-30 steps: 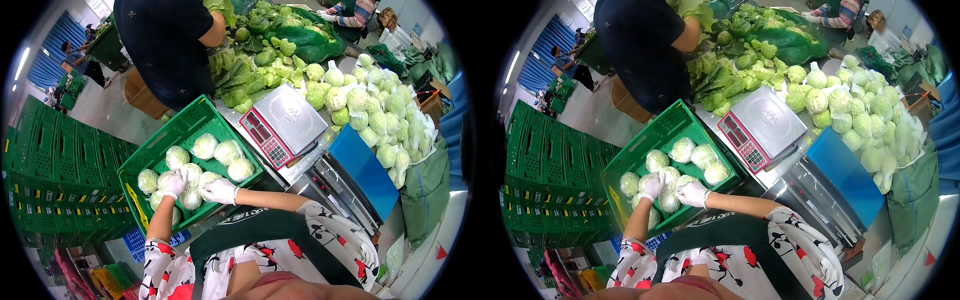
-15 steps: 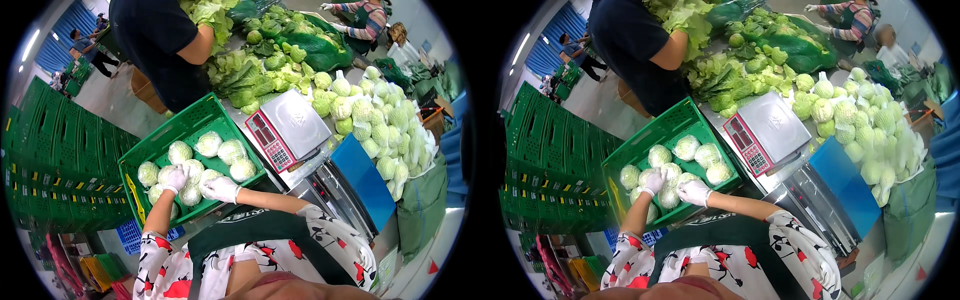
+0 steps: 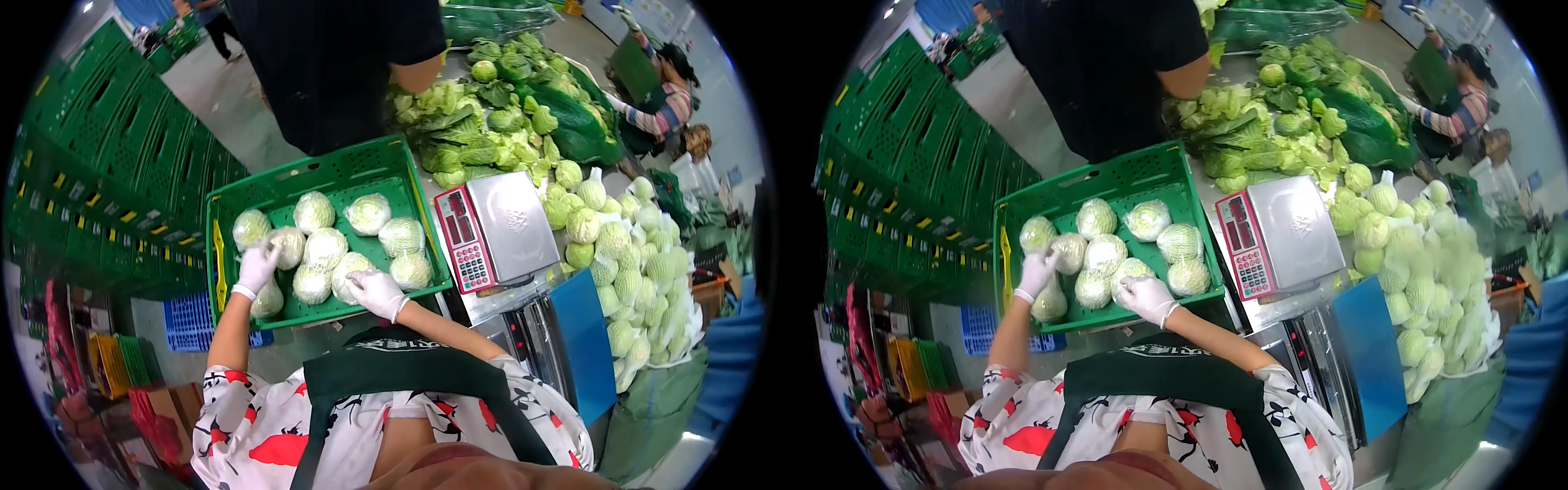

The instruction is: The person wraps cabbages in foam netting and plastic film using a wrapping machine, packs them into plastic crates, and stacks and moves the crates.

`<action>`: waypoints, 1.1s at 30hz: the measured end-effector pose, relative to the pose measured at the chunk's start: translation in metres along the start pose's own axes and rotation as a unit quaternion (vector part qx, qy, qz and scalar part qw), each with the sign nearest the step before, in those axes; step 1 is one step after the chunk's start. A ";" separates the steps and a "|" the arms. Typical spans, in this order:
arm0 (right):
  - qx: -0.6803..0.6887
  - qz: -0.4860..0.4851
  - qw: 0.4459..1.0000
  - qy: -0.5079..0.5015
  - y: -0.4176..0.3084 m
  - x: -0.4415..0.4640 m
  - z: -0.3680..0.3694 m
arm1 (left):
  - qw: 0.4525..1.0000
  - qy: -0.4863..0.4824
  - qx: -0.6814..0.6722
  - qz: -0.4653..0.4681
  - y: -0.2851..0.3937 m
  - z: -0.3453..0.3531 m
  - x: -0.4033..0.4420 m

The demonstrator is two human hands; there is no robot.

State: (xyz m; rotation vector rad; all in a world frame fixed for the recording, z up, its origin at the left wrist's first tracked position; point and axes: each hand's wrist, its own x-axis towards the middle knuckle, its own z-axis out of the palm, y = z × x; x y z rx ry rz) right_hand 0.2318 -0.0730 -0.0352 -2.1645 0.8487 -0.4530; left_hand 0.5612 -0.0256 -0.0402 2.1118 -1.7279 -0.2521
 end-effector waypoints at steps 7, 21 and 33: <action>0.000 -0.041 0.998 0.045 0.013 0.000 0.015 | 0.964 0.202 0.155 -0.078 -0.071 -0.075 -0.051; -0.069 0.097 0.948 0.296 0.093 0.016 -0.105 | 0.951 0.066 -0.098 -0.285 -0.134 -0.063 -0.121; -0.084 0.115 0.970 0.198 0.144 0.027 -0.092 | 0.952 0.166 -0.034 -0.256 -0.125 -0.052 -0.122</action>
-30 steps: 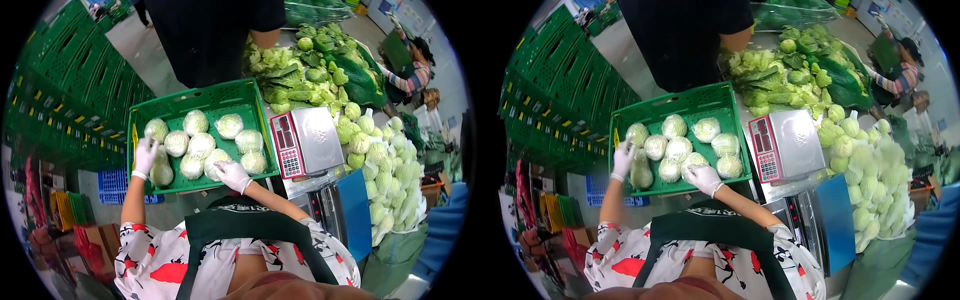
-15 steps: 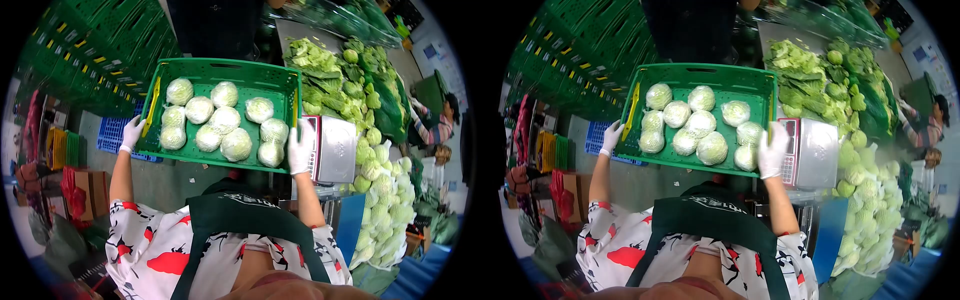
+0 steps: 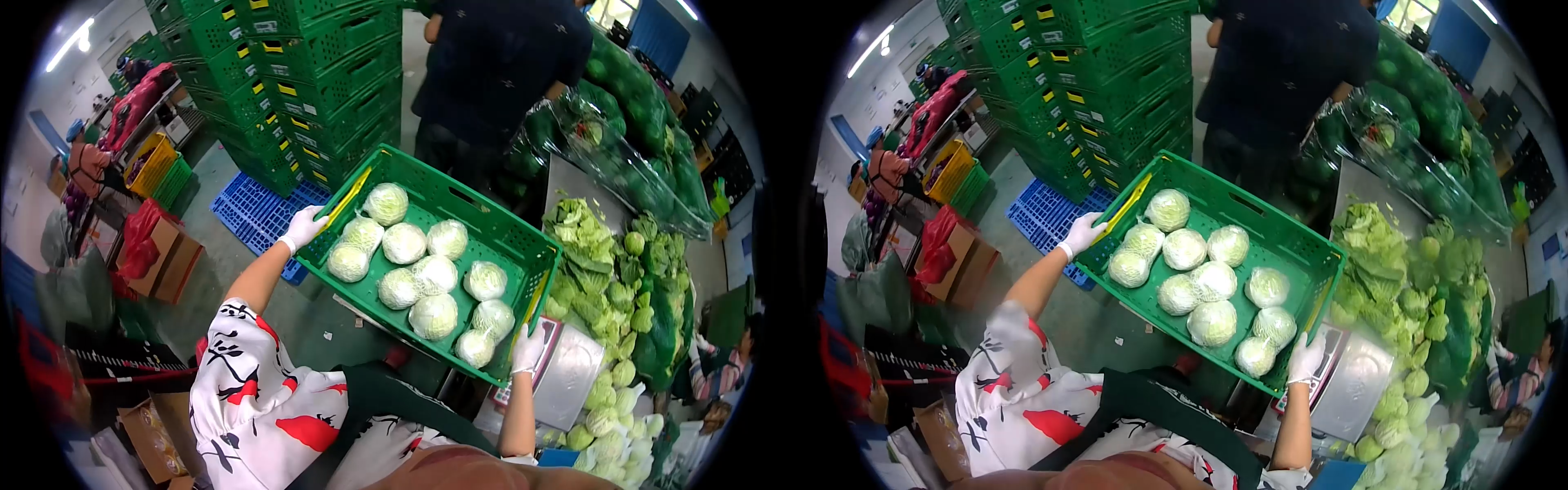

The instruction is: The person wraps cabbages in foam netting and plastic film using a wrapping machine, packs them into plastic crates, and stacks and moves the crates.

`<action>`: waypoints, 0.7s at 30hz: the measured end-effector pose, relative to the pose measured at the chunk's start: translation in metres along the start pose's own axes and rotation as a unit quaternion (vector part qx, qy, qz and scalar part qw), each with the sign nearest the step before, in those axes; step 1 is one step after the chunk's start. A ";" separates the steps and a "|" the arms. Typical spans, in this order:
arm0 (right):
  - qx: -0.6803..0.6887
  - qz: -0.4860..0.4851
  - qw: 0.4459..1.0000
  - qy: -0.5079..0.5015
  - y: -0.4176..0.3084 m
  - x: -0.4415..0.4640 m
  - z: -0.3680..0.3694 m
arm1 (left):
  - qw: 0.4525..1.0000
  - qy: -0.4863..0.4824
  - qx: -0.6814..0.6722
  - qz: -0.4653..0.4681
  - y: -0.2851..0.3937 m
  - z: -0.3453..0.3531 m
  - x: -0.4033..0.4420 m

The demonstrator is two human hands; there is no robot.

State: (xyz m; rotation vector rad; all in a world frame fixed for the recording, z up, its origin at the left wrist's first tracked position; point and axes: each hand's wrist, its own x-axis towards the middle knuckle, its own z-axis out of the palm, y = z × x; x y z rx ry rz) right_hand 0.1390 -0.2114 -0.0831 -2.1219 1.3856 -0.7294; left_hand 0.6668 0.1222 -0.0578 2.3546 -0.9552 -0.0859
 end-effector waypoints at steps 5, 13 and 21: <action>0.021 -0.016 0.999 0.041 0.018 0.006 0.018 | 1.000 0.018 -0.016 -0.016 -0.006 0.010 -0.001; 0.023 0.006 0.999 0.026 0.031 0.015 0.032 | 0.998 0.027 -0.061 0.001 -0.028 0.031 -0.001; 0.074 -0.028 0.995 0.055 0.039 0.036 0.049 | 0.996 0.075 -0.039 0.040 -0.029 0.050 -0.010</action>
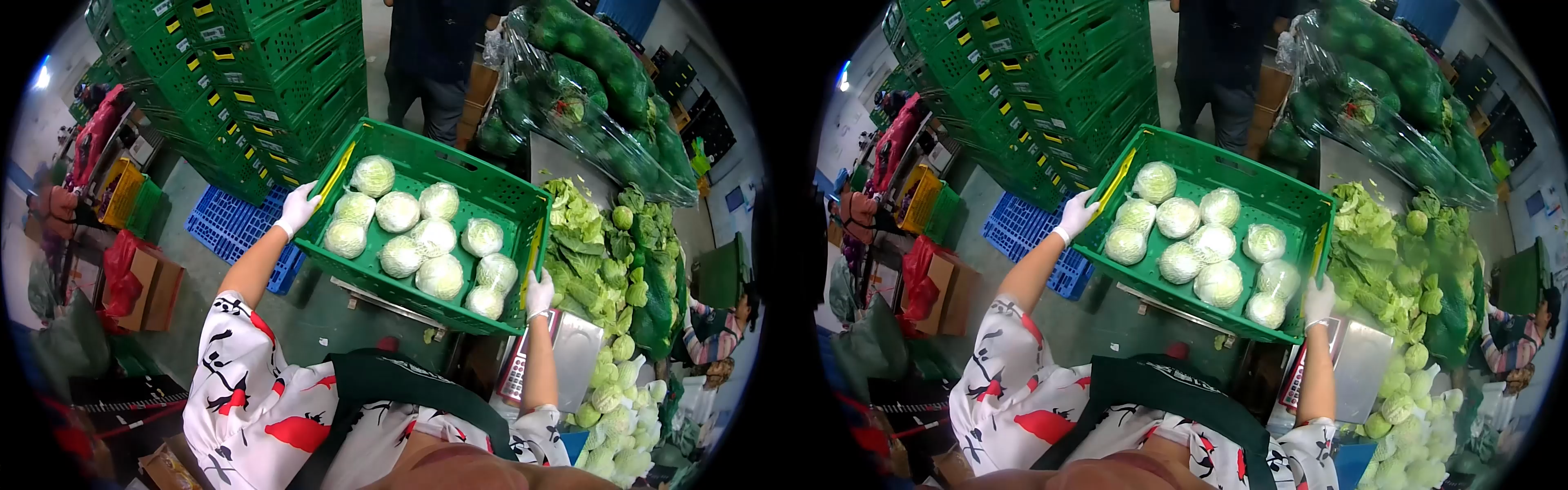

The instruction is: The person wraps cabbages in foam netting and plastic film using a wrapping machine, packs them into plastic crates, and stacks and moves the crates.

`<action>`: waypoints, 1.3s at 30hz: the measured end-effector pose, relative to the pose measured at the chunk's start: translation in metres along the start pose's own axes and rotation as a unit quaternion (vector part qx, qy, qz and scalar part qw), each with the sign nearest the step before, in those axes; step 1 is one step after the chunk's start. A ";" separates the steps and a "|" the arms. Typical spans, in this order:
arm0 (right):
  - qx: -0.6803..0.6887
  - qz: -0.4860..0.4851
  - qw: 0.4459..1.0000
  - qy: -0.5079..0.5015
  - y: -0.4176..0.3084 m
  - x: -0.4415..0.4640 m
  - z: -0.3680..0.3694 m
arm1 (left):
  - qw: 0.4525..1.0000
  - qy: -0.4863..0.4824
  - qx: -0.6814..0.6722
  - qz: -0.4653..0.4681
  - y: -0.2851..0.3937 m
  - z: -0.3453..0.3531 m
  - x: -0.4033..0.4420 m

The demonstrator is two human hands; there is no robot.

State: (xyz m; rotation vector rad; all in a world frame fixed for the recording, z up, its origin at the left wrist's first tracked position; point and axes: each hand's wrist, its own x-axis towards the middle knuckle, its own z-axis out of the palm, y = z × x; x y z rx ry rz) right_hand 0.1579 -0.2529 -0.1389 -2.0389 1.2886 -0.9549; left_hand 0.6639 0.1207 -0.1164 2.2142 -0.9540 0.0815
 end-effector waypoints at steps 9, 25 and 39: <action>0.038 -0.002 0.998 -0.053 0.070 0.031 -0.002 | 0.999 0.002 -0.034 0.042 0.011 0.018 -0.016; 0.225 0.153 0.946 -0.175 0.043 0.112 0.026 | 0.939 -0.228 -0.223 -0.128 0.008 0.036 0.112; 0.401 0.202 0.878 -0.169 -0.072 0.192 -0.048 | 0.901 -0.139 -0.396 -0.109 0.103 -0.113 0.128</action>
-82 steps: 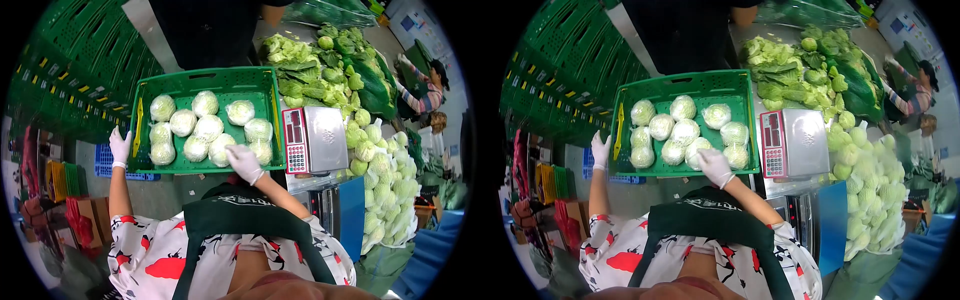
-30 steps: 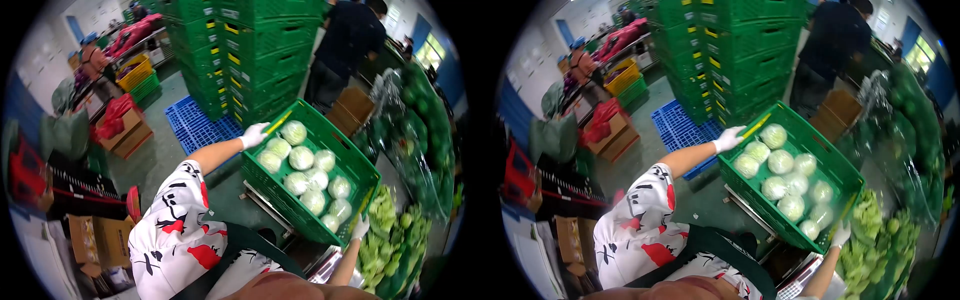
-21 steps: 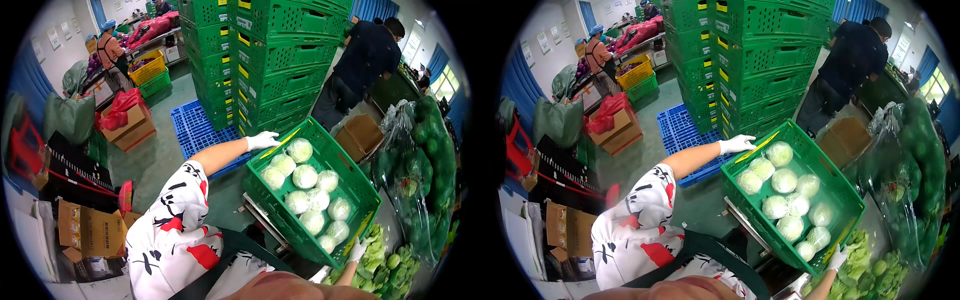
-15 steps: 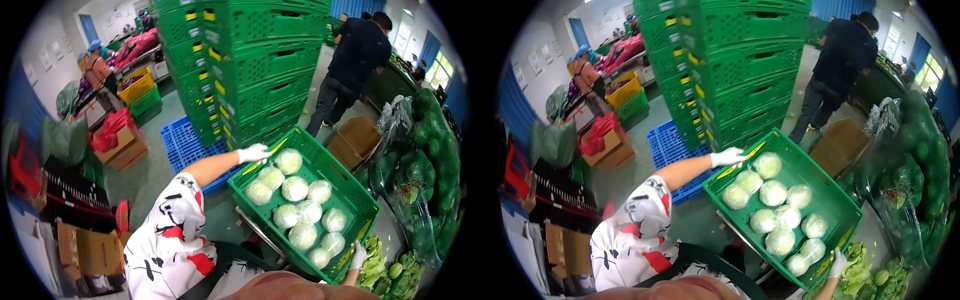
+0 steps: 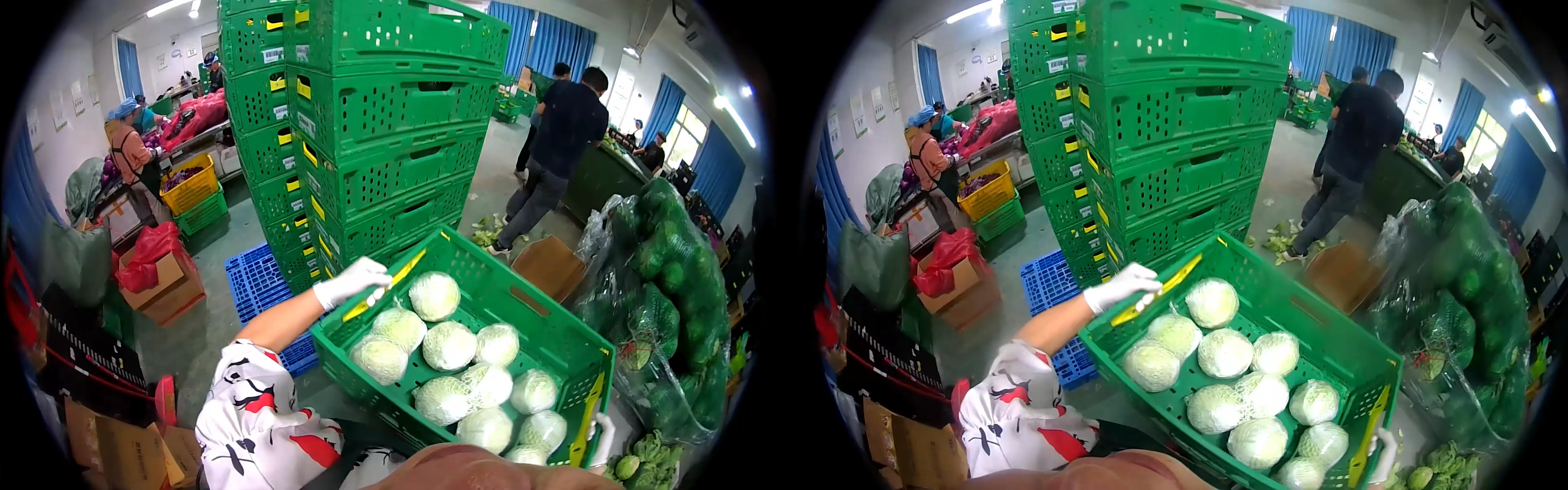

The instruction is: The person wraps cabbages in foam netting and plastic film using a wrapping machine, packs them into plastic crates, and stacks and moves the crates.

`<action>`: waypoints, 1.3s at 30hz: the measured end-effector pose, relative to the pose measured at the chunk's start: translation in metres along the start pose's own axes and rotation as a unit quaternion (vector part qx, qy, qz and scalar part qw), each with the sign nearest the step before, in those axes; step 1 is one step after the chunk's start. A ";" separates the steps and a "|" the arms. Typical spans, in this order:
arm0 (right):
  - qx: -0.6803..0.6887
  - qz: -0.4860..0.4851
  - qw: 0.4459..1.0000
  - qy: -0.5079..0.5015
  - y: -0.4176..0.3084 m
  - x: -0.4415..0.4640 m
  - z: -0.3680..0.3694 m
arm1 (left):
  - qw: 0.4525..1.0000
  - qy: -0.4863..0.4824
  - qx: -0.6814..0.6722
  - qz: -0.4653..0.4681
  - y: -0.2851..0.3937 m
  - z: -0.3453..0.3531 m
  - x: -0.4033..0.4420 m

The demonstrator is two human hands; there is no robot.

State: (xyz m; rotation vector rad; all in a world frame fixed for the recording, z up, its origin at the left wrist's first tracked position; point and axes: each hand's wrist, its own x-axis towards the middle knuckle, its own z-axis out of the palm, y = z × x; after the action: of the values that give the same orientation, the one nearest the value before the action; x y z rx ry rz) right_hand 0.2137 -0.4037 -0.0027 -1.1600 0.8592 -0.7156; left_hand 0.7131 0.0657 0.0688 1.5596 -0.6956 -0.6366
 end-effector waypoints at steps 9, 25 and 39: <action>0.026 -0.371 0.928 -0.018 -0.250 -0.114 0.113 | 0.923 0.043 0.133 0.360 0.244 -0.085 -0.105; 0.135 -0.509 0.834 -0.164 -0.450 -0.068 0.501 | 0.790 0.173 0.290 0.512 0.309 -0.234 -0.137; 0.201 -0.465 0.838 -0.204 -0.449 0.086 0.653 | 0.732 0.292 0.389 0.477 0.301 -0.339 -0.025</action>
State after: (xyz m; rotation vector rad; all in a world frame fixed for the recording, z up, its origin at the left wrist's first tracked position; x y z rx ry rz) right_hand 0.8018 -0.2821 0.5210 -1.2443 -0.2863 -1.2950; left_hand 0.9274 0.2887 0.4010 1.6911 -1.1909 1.0213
